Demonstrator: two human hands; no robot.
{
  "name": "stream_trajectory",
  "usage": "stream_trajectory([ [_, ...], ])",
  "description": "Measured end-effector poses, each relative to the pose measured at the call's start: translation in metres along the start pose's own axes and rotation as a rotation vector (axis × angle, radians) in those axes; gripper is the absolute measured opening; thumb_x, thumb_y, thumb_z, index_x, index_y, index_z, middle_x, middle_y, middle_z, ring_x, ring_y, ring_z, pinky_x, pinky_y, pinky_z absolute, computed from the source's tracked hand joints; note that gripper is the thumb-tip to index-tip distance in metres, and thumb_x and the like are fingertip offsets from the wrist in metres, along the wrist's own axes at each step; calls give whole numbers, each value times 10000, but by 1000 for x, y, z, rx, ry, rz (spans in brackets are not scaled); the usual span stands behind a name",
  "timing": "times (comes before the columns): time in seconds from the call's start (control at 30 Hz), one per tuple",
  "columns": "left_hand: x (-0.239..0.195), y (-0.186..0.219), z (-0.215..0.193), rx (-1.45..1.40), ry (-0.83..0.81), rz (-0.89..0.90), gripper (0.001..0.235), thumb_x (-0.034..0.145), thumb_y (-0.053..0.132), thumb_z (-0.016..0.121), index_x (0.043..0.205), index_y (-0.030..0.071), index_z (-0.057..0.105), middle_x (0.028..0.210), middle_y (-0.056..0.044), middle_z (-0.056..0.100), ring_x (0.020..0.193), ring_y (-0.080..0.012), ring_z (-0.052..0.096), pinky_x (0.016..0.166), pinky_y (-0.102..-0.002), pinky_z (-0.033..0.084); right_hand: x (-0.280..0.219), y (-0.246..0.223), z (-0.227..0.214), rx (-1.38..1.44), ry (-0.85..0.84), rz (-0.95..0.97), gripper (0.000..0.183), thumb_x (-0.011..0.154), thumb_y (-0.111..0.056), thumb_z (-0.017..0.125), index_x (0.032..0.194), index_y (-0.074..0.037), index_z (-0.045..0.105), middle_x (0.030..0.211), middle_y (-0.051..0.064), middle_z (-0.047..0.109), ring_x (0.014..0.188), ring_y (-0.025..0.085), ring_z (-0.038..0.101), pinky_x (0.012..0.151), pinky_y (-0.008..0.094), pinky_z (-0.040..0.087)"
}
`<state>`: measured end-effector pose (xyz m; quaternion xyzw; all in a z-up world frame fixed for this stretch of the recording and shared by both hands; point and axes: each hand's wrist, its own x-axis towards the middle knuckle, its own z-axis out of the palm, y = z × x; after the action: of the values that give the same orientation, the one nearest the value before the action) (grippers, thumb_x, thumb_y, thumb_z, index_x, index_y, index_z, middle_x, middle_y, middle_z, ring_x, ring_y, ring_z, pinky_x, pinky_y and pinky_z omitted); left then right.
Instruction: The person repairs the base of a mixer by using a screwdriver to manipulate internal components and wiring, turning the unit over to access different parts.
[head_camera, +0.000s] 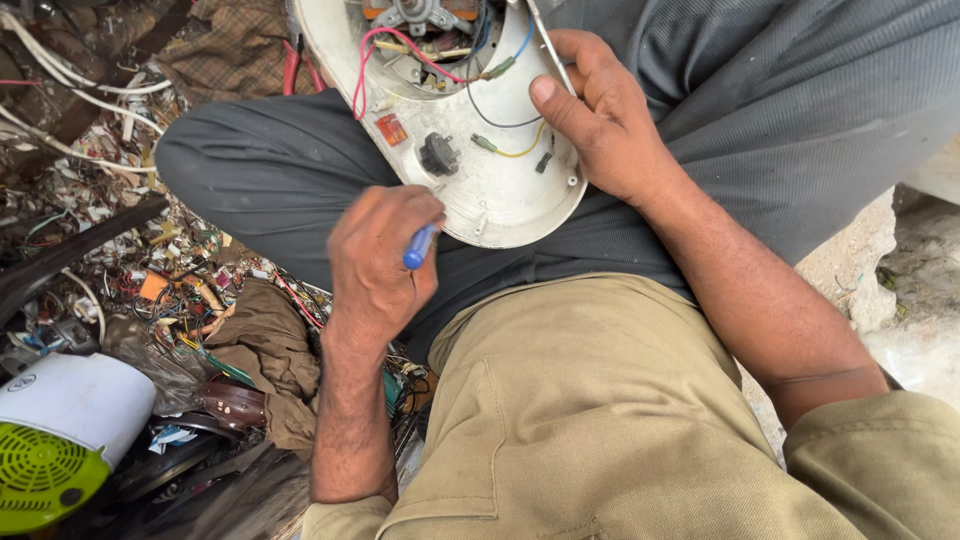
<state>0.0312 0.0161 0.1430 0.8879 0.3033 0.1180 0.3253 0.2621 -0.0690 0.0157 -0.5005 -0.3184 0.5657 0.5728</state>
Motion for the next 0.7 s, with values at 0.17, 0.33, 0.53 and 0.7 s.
stream_trajectory([
  [0.17,-6,3,4,-49,-12,-22,210,863,-43,757,1012,45,638,990,-99,702,875,-297,686,794,-417,546,-1,-2,1,-112,7,9,535,1138,-320,538,1495,47,384,1262,210,709,1226,199,688,1071,340,554],
  [0.33,-9,2,10,-127,17,-25,226,877,-56,745,1050,41,637,1027,-112,703,944,-299,708,831,-400,571,-3,-4,1,-104,29,31,543,1133,-322,546,1502,47,393,1285,218,693,1248,204,668,1079,343,538],
  [0.53,-16,1,19,-74,107,-5,238,870,-99,682,1074,14,631,1015,-110,700,915,-305,703,817,-412,571,-2,-4,3,-17,20,14,528,1146,-300,565,1503,56,406,1343,198,662,1288,198,631,1125,344,505],
  [0.7,-20,2,22,23,110,15,244,843,-62,716,1066,18,658,1029,-137,716,852,-307,685,751,-417,546,1,-8,4,2,24,52,545,1115,-310,570,1486,53,403,1306,178,686,1248,179,640,1105,324,495],
])
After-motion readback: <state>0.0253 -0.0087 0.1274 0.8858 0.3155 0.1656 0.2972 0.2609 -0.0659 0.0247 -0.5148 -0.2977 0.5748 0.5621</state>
